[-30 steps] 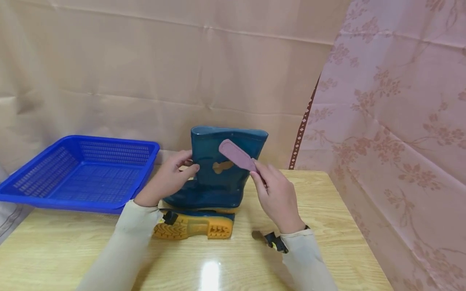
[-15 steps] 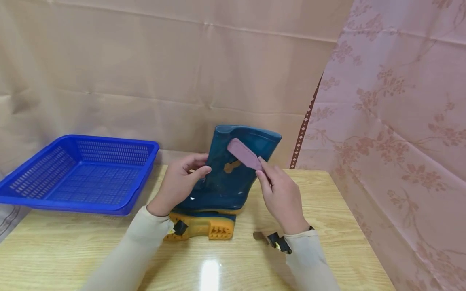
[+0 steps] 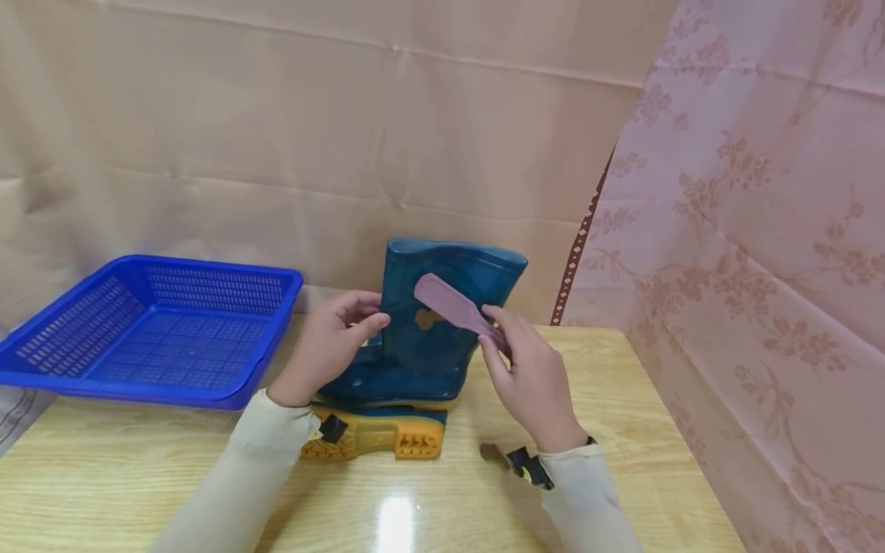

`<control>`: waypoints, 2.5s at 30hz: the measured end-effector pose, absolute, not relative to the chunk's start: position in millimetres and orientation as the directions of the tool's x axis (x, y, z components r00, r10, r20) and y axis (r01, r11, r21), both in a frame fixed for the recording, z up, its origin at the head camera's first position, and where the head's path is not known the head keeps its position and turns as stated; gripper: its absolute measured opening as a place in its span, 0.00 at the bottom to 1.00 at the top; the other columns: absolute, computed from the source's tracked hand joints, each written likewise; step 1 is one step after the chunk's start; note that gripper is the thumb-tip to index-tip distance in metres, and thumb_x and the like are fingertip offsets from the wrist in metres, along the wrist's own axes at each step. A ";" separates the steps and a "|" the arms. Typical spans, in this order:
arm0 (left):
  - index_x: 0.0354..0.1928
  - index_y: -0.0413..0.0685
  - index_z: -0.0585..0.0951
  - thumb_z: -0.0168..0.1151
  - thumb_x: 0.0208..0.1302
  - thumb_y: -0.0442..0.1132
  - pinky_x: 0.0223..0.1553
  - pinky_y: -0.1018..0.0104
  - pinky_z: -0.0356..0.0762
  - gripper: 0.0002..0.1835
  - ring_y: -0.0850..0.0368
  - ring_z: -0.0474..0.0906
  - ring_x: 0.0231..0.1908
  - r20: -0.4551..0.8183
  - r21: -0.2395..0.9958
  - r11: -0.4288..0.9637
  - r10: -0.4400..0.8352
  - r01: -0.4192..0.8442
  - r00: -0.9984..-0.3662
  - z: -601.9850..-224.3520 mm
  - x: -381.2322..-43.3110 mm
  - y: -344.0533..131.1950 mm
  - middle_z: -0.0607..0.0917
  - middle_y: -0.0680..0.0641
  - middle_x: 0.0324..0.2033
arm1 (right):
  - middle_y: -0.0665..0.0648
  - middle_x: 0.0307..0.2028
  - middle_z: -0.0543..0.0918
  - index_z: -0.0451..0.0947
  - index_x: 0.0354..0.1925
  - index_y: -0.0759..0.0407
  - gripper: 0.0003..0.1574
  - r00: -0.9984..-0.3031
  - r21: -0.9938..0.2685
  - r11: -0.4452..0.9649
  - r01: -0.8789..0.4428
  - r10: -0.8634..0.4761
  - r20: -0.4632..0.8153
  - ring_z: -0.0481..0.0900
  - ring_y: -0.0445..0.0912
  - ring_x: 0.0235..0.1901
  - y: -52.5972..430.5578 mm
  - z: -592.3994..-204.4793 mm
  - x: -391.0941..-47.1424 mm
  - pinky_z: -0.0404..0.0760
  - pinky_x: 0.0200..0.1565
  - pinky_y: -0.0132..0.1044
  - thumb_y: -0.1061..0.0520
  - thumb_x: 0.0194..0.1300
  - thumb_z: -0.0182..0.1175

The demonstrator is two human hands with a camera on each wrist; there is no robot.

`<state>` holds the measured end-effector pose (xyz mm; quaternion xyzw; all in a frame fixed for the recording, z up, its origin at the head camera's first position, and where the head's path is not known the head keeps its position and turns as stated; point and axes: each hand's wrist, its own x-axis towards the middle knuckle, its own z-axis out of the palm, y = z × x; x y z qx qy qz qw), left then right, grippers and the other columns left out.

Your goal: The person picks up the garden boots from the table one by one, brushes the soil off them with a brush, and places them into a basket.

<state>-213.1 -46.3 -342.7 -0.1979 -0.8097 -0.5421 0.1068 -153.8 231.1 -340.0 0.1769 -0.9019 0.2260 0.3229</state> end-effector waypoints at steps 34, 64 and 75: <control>0.48 0.41 0.87 0.64 0.73 0.35 0.38 0.62 0.87 0.08 0.51 0.85 0.35 0.540 0.837 0.063 0.071 0.544 -0.839 -340.9 -199.4 -21.3 0.89 0.44 0.39 | 0.55 0.36 0.82 0.84 0.61 0.54 0.32 -0.576 -0.175 0.790 -0.587 -0.256 0.776 0.69 0.42 0.28 232.7 -332.3 -149.1 0.71 0.25 0.27 0.68 0.59 0.74; 0.63 0.53 0.78 0.60 0.76 0.34 0.58 0.50 0.82 0.18 0.53 0.83 0.55 0.371 0.844 0.268 0.332 0.464 -0.867 -347.1 -203.8 -26.7 0.85 0.50 0.54 | 0.52 0.31 0.79 0.85 0.60 0.54 0.27 -0.662 -0.225 0.862 -0.454 -0.157 0.733 0.65 0.41 0.25 233.1 -332.5 -146.9 0.66 0.24 0.33 0.61 0.63 0.74; 0.60 0.48 0.83 0.64 0.73 0.36 0.52 0.54 0.85 0.16 0.55 0.87 0.48 0.402 0.853 0.267 0.210 0.448 -0.891 -346.4 -201.7 -23.3 0.90 0.49 0.48 | 0.47 0.27 0.72 0.85 0.61 0.51 0.27 -0.728 -0.208 0.861 -0.464 -0.237 0.644 0.61 0.39 0.23 230.2 -334.3 -141.9 0.61 0.22 0.31 0.61 0.63 0.73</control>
